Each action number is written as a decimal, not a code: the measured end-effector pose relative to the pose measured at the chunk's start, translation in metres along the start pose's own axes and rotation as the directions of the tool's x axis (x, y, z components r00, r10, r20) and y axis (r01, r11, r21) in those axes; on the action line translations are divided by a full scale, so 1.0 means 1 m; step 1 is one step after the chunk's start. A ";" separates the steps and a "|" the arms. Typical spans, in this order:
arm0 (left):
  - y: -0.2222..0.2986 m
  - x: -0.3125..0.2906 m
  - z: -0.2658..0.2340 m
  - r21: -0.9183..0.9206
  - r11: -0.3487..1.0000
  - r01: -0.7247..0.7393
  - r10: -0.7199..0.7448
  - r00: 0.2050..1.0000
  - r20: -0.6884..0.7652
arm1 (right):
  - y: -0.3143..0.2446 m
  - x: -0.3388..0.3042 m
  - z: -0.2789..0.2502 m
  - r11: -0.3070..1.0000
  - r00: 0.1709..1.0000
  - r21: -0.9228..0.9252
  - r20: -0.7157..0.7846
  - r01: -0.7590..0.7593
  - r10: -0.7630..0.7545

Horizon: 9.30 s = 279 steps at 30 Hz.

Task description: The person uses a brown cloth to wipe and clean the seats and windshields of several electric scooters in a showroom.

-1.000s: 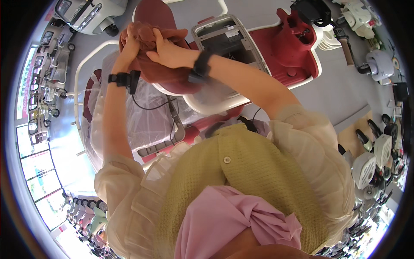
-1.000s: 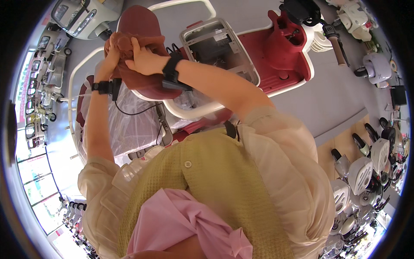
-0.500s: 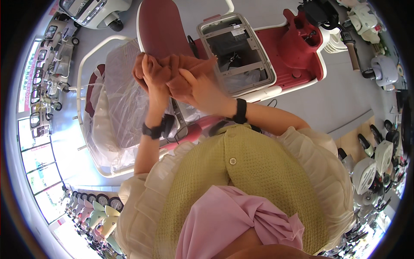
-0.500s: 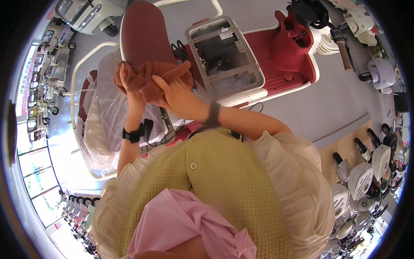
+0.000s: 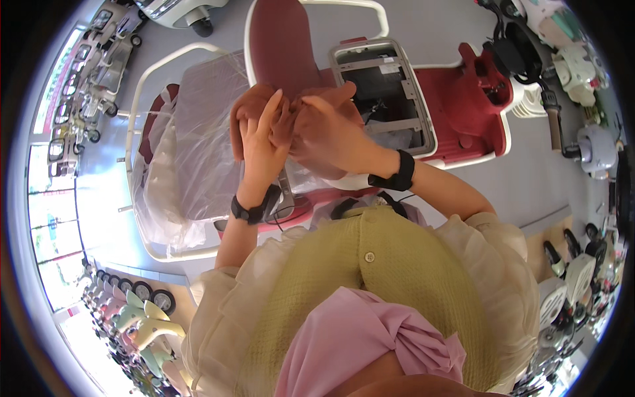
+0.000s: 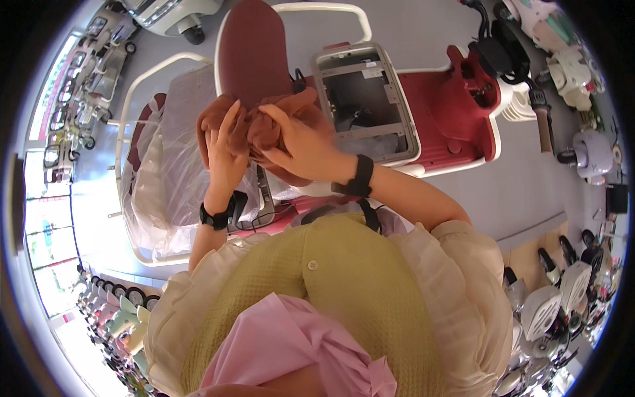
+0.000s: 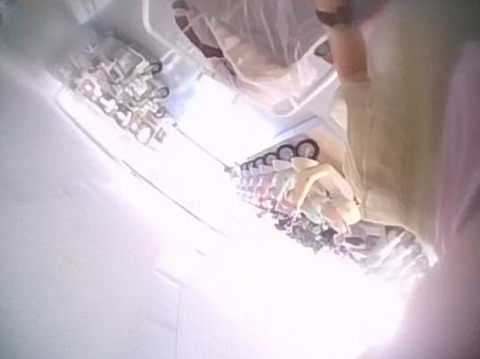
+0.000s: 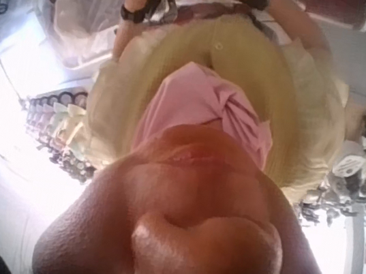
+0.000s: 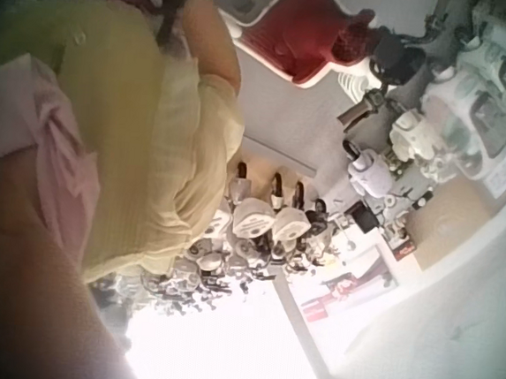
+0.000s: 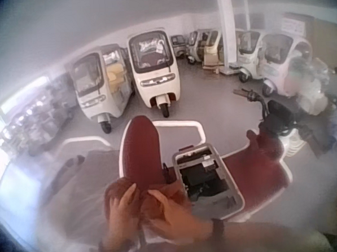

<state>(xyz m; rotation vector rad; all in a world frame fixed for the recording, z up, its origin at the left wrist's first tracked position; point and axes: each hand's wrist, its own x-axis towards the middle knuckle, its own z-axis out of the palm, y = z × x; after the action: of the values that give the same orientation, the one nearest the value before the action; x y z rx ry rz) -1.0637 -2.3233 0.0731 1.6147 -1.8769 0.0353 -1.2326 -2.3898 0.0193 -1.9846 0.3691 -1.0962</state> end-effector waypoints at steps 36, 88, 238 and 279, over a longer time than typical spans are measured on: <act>-0.072 0.072 0.032 -0.159 0.984 -0.080 0.041 0.972 -0.230 | 0.041 0.093 0.007 0.914 0.912 -0.114 -0.187 -0.389 0.365; 0.497 0.169 0.371 -0.596 0.651 -0.469 0.321 0.882 -0.344 | -0.039 -0.257 -0.500 0.681 0.840 -0.577 -0.532 -0.450 0.105; 0.559 0.392 0.691 -0.116 0.725 0.679 -0.646 0.612 -0.457 | 0.300 -0.162 -0.848 0.924 0.910 0.294 0.398 -0.245 0.115; 0.519 0.346 0.695 -0.192 0.192 0.962 -0.765 0.024 -0.644 | 0.360 -0.036 -0.760 0.855 0.237 -0.370 0.851 -0.363 0.468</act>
<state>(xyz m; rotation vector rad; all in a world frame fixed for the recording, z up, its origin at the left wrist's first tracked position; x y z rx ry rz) -1.8500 -2.7950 -0.1064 2.3471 -0.0303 0.3004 -1.8209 -2.9861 -0.0633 -2.0530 0.2816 0.5209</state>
